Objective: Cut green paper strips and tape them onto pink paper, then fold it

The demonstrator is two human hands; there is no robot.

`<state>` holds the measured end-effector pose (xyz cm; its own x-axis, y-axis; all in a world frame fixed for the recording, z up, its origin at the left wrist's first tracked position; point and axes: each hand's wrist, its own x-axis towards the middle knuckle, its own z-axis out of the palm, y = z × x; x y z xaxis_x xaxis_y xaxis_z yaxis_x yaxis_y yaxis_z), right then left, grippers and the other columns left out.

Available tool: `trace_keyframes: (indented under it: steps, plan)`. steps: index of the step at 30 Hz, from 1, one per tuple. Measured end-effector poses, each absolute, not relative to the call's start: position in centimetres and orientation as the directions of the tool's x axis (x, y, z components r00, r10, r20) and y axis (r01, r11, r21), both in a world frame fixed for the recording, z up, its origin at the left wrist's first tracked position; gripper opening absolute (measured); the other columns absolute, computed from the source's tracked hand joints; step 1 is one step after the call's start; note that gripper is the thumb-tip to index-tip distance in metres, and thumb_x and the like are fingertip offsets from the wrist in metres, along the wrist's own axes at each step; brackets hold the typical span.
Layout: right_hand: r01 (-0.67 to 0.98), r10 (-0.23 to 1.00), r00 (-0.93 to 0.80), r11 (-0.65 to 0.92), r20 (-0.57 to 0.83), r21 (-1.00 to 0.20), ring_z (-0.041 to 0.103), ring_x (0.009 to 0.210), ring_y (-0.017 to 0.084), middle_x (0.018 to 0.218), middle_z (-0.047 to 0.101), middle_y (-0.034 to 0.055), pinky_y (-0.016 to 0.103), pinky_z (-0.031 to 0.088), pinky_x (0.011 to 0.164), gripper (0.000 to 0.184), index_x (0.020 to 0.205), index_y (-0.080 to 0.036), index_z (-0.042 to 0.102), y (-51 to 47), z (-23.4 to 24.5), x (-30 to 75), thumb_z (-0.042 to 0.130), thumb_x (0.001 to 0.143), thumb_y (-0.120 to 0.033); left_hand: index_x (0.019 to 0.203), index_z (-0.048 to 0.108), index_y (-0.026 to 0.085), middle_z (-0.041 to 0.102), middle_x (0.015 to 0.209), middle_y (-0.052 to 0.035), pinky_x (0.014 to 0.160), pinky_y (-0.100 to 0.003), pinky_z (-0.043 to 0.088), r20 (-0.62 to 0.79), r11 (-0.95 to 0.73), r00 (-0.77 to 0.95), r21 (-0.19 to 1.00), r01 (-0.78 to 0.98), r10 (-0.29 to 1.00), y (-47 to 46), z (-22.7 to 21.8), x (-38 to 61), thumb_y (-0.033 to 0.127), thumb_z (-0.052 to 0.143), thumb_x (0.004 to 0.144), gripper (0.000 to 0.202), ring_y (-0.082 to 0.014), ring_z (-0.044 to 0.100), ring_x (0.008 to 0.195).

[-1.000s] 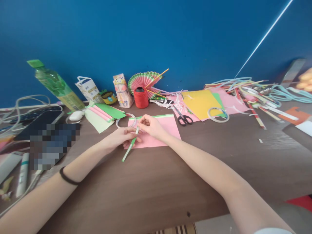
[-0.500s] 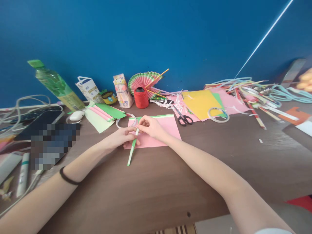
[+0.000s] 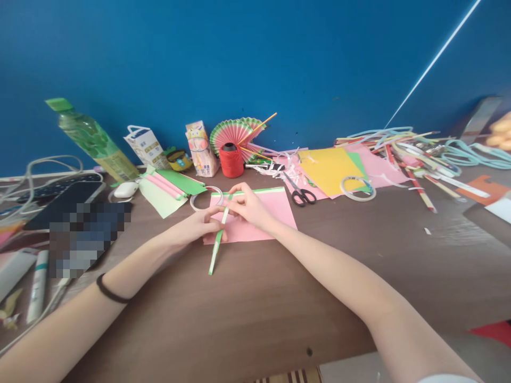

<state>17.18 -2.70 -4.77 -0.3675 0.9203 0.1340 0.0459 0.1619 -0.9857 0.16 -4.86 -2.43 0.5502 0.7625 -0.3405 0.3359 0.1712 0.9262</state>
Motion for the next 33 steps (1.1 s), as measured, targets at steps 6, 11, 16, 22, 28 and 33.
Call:
trace_keyframes:
  steps: [6, 11, 16, 22, 28, 33]
  plan:
    - [0.027, 0.905, -0.408, 0.144, 0.120, -0.989, 0.056, 0.060, 0.012, 0.064, 0.055, -0.0032, 0.025, 0.043, 0.054, 0.034, 0.112, -0.019, 0.043, -2.9, -4.4, 17.3, 0.048, 0.081, -0.031, 0.115, 0.046, 0.019, 0.069, 0.071, -0.0023, 0.048, -0.020, 0.036, -0.357, 0.171, 0.506, 0.910, 0.377, 0.785, -4.7, -2.2, 0.2, 0.022, 0.052, 0.071, 0.045, -0.0082, 0.050, 0.049]
    - [0.050, 0.885, -0.446, 0.177, 0.137, -0.983, 0.055, 0.064, 0.013, 0.065, 0.058, -0.0033, 0.028, 0.045, 0.062, 0.052, 0.125, -0.021, 0.039, -2.9, -4.5, 17.3, 0.056, 0.076, -0.025, 0.119, 0.044, 0.018, 0.068, 0.068, -0.0025, 0.047, -0.020, 0.035, -0.348, 0.176, 0.541, 0.922, 0.344, 0.765, -4.9, -2.1, 0.2, 0.021, 0.052, 0.072, 0.048, -0.0074, 0.047, 0.047]
    - [0.133, 0.892, -0.424, 0.232, 0.156, -0.964, 0.045, 0.051, 0.011, 0.049, 0.044, -0.0083, 0.026, 0.041, 0.054, 0.049, 0.124, -0.018, 0.043, -2.7, -4.7, 17.4, 0.054, 0.076, -0.024, 0.120, 0.045, 0.017, 0.068, 0.066, -0.0021, 0.047, -0.020, 0.036, -0.355, 0.177, 0.576, 0.923, 0.342, 0.736, -4.8, -1.9, 0.1, 0.020, 0.051, 0.072, 0.048, -0.0074, 0.048, 0.047]
    - [0.167, 0.895, -0.406, 0.272, 0.185, -0.948, 0.045, 0.051, 0.010, 0.051, 0.045, -0.0070, 0.023, 0.038, 0.051, 0.042, 0.119, -0.016, 0.048, -2.6, -4.8, 17.3, 0.050, 0.078, -0.022, 0.118, 0.048, 0.018, 0.068, 0.066, -0.0011, 0.045, -0.019, 0.037, -0.352, 0.173, 0.570, 0.923, 0.344, 0.742, -4.6, -2.2, 0.0, 0.019, 0.050, 0.073, 0.046, -0.0075, 0.049, 0.047]
    - [0.144, 0.915, -0.349, 0.264, 0.201, -0.954, 0.059, 0.067, 0.014, 0.064, 0.061, -0.0009, 0.026, 0.045, 0.063, 0.022, 0.096, -0.017, 0.057, -2.6, -5.4, 17.3, 0.053, 0.077, -0.027, 0.097, 0.054, 0.015, 0.067, 0.067, -0.0022, 0.046, -0.019, 0.039, -0.374, 0.194, 0.544, 0.913, 0.360, 0.751, -4.2, -2.7, -0.2, 0.025, 0.053, 0.073, 0.026, -0.0094, 0.056, 0.053]
    - [0.206, 0.938, -0.270, 0.277, 0.218, -0.938, 0.059, 0.065, 0.013, 0.067, 0.061, 0.0001, 0.026, 0.045, 0.064, 0.013, 0.080, -0.017, 0.056, -2.3, -5.8, 17.2, 0.056, 0.074, -0.029, 0.071, 0.054, 0.016, 0.067, 0.069, -0.0048, 0.047, -0.023, 0.042, -0.444, 0.118, 0.485, 0.817, 0.564, 0.753, -4.0, -1.8, -0.7, 0.038, 0.051, 0.075, 0.023, -0.0137, 0.060, 0.056]
